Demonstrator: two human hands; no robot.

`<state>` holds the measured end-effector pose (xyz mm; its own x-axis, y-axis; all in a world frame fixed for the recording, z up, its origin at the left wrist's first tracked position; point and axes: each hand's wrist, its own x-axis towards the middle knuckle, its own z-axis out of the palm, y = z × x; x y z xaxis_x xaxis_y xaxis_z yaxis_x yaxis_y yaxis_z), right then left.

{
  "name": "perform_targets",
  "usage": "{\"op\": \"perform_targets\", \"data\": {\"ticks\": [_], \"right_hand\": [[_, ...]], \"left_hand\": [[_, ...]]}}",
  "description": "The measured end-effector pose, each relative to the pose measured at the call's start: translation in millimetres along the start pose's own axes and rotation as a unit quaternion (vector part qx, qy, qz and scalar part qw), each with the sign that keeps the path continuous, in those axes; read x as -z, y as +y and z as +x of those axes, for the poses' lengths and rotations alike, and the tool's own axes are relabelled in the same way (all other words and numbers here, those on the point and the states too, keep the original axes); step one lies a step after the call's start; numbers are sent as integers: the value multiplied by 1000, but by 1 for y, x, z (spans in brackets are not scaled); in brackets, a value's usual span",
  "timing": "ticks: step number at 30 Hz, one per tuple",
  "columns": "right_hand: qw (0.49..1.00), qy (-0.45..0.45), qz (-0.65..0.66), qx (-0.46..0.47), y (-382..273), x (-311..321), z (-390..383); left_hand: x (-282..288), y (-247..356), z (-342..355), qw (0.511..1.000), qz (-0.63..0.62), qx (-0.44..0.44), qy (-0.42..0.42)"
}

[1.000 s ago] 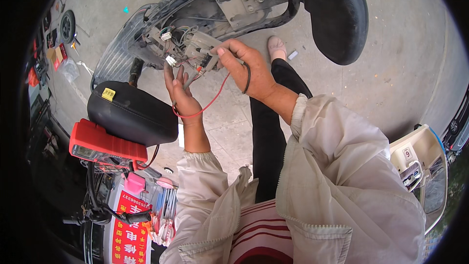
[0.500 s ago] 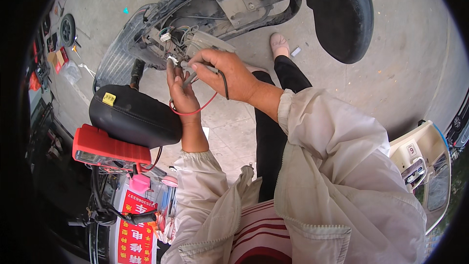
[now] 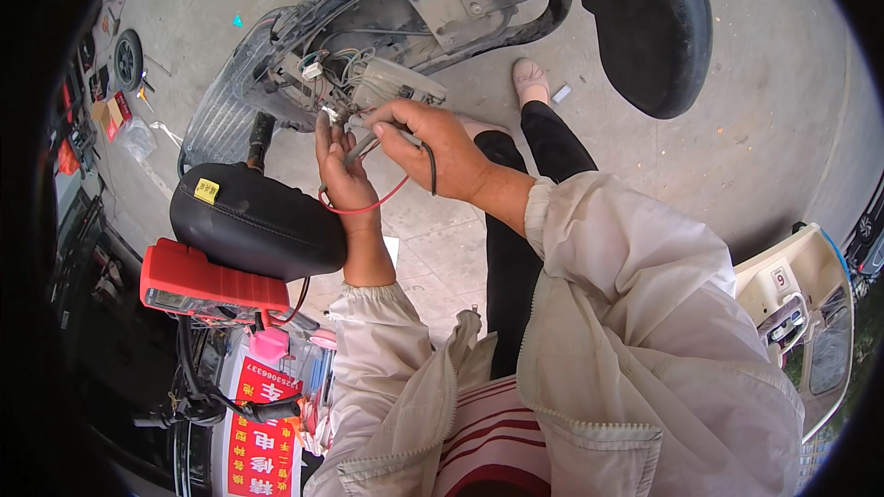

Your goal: The person removes the seat cover of an electric scooter using a screwdriver, then uses a multimeter to test the electrical connections under the seat. The scooter remains disassembled at the end of the clip.

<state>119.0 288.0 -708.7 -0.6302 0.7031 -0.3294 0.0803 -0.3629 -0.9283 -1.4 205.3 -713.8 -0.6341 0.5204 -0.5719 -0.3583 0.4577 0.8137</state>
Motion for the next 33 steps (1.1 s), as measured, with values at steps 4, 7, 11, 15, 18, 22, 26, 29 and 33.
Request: {"op": "perform_targets", "data": {"ticks": [4,7,11,15,18,22,26,29,33], "right_hand": [[1000,-4,1,-12,1,-2,-1],[1000,-4,13,-17,2,-3,1],[998,9,50,-40,4,-3,-1],[985,35,123,-113,7,-10,-6],[986,38,100,-126,-1,-9,-2],[987,23,76,-138,-3,-3,5],[988,-6,50,-144,-9,-4,10],[989,-1,51,-136,-7,-2,11],[997,59,19,-52,-14,-3,12]], "left_hand": [[0,0,0,1000,-2,-7,-1],[1,1,0,1000,-2,-9,-2],[0,2,1,1000,8,-10,-4],[6,-5,-1,1000,5,-16,-6],[15,-13,6,998,46,-41,-25],[9,-16,5,997,52,-51,-21],[13,-13,2,997,60,-53,-6],[8,-15,4,997,58,-55,-5],[13,-16,1,997,61,-53,11]]}}
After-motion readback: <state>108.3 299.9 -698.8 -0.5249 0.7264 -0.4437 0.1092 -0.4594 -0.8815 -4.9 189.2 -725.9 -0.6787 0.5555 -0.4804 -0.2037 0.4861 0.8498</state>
